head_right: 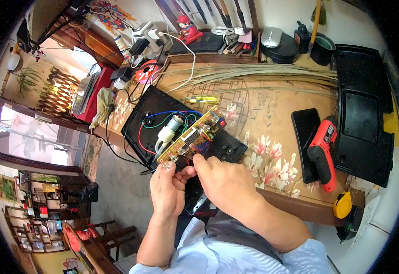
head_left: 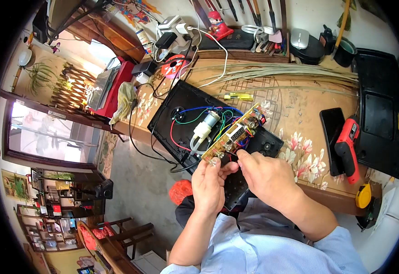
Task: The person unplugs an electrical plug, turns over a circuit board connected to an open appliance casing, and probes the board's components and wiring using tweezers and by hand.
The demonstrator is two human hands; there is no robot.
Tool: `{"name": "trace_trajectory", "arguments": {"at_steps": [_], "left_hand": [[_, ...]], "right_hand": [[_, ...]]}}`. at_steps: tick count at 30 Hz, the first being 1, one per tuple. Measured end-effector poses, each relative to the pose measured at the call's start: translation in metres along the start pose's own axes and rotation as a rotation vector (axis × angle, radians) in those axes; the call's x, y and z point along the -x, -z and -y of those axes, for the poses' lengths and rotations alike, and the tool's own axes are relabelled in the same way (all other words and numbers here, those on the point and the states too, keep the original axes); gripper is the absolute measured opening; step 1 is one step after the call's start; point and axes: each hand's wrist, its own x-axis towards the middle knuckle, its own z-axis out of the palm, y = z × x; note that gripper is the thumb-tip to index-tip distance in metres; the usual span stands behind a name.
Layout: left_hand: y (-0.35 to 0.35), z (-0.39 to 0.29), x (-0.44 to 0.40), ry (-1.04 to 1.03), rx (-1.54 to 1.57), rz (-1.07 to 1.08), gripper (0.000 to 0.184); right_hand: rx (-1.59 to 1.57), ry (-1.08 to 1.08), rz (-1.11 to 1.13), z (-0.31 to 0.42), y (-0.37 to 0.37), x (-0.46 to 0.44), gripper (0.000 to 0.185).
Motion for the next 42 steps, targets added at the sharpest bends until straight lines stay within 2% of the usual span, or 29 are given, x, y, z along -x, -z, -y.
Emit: {"name": "trace_trajectory", "arguments": {"at_steps": [18, 26, 36, 42], "left_hand": [[-0.0082, 0.0015, 0.0005, -0.107, -0.143, -0.009, 0.031], [-0.0065, 0.0028, -0.0008, -0.13, -0.208, -0.006, 0.032], [-0.006, 0.0016, -0.0029, -0.139, -0.27, -0.003, 0.032], [-0.0048, 0.0056, -0.0047, -0.136, -0.239, 0.002, 0.031]], "right_hand": [[0.133, 0.022, 0.036, 0.0057, 0.0064, -0.0037, 0.02], [0.052, 0.02, 0.035, 0.0016, 0.0029, -0.0047, 0.018], [0.135, 0.022, 0.048, 0.0062, 0.0057, -0.0084, 0.015], [0.024, 0.013, 0.054, 0.0032, 0.0056, -0.0093, 0.012]]}}
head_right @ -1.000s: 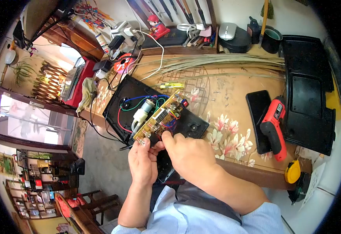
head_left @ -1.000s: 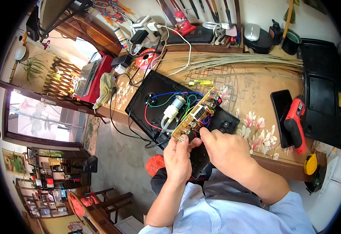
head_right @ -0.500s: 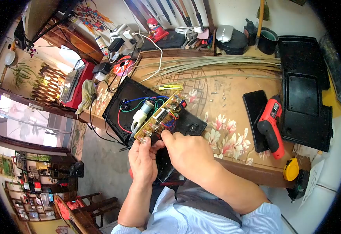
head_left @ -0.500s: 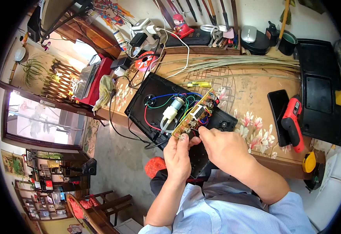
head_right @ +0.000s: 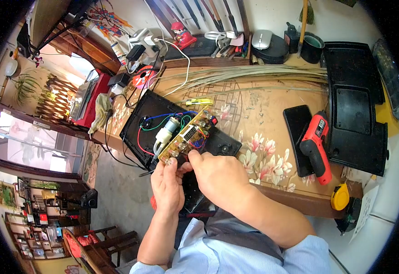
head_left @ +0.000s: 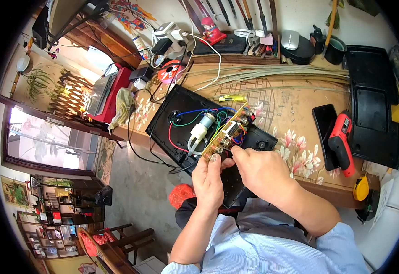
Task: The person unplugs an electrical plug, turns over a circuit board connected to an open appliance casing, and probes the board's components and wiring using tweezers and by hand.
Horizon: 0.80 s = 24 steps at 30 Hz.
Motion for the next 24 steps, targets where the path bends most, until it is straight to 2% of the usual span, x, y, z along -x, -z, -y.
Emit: {"name": "trace_trajectory", "arguments": {"at_steps": [5, 11, 24], "left_hand": [[0.006, -0.002, -0.005, 0.059, 0.158, -0.001, 0.029], [0.014, -0.014, -0.012, 0.308, 0.343, -0.077, 0.027], [0.014, -0.014, -0.013, 0.309, 0.343, -0.061, 0.03]], "right_hand": [[-0.011, -0.041, 0.013, 0.003, 0.0, -0.001, 0.011], [-0.062, -0.024, -0.08, -0.001, 0.005, 0.004, 0.014], [-0.034, -0.043, 0.038, 0.004, 0.004, -0.006, 0.012]]}}
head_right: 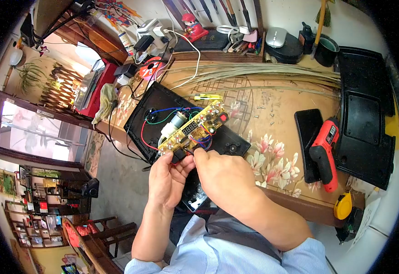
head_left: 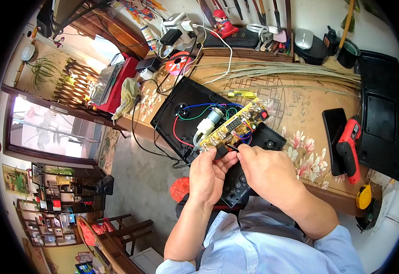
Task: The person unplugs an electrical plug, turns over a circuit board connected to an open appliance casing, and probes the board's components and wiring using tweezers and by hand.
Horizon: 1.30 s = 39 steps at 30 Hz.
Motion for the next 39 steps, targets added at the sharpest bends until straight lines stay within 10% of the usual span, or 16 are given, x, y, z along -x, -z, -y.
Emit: {"name": "trace_trajectory", "arguments": {"at_steps": [39], "left_hand": [[-0.004, 0.012, 0.006, -0.244, -0.232, 0.07, 0.027]], "right_hand": [[-0.03, 0.034, 0.028, -0.003, 0.002, 0.002, 0.018]]}}
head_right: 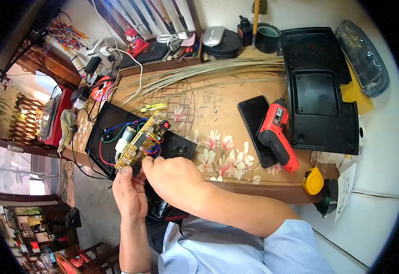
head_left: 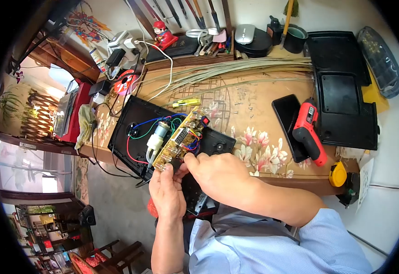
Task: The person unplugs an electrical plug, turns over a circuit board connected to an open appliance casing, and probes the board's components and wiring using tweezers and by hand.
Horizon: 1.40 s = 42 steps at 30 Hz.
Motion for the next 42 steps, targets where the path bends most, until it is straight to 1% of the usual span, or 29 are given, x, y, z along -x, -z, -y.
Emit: {"name": "trace_trajectory", "arguments": {"at_steps": [5, 10, 14, 16, 17, 18, 21, 22, 23, 24, 26, 29, 31, 42], "left_hand": [[-0.004, 0.0, 0.001, -0.018, -0.011, -0.018, 0.028], [-0.003, 0.0, 0.0, -0.011, -0.025, -0.03, 0.028], [-0.01, -0.001, -0.001, -0.008, -0.027, -0.049, 0.028], [-0.004, 0.002, 0.0, -0.012, -0.067, -0.04, 0.028], [-0.004, 0.003, 0.0, -0.002, -0.031, -0.036, 0.028], [-0.005, 0.003, -0.001, 0.009, 0.008, -0.032, 0.028], [0.001, -0.005, -0.004, 0.1, 0.106, -0.006, 0.027], [0.006, -0.007, -0.006, 0.133, 0.133, 0.008, 0.027], [0.008, -0.01, -0.008, 0.124, 0.13, -0.005, 0.027], [0.009, -0.014, -0.011, 0.19, 0.159, -0.026, 0.027], [0.014, -0.019, -0.014, 0.278, 0.196, -0.061, 0.029], [0.014, -0.024, -0.015, 0.309, 0.195, -0.072, 0.03], [0.017, -0.022, -0.018, 0.347, 0.247, -0.042, 0.031], [0.025, -0.022, -0.022, 0.402, 0.329, -0.028, 0.033]], "right_hand": [[-0.001, -0.009, 0.036, -0.003, -0.003, 0.0, 0.018], [0.08, 0.002, 0.004, 0.001, -0.005, 0.001, 0.019], [0.084, 0.022, -0.017, 0.0, -0.008, 0.001, 0.018], [0.083, 0.018, 0.022, -0.003, -0.006, 0.001, 0.017], [0.064, -0.019, 0.116, 0.001, 0.003, -0.002, 0.014], [0.076, -0.026, 0.112, 0.001, 0.003, -0.002, 0.014], [0.08, -0.013, 0.073, 0.004, 0.003, 0.0, 0.013], [0.053, -0.018, 0.024, 0.003, 0.004, 0.001, 0.013], [0.026, -0.022, -0.021, 0.002, 0.004, 0.002, 0.014], [0.015, -0.007, -0.014, 0.002, 0.004, 0.005, 0.014], [-0.029, -0.033, -0.146, 0.001, 0.004, 0.009, 0.015], [-0.063, -0.032, -0.182, -0.006, -0.002, 0.011, 0.015], [-0.078, -0.049, -0.227, -0.011, -0.004, 0.011, 0.013], [-0.183, -0.066, -0.284, -0.02, -0.004, 0.009, 0.015]]}}
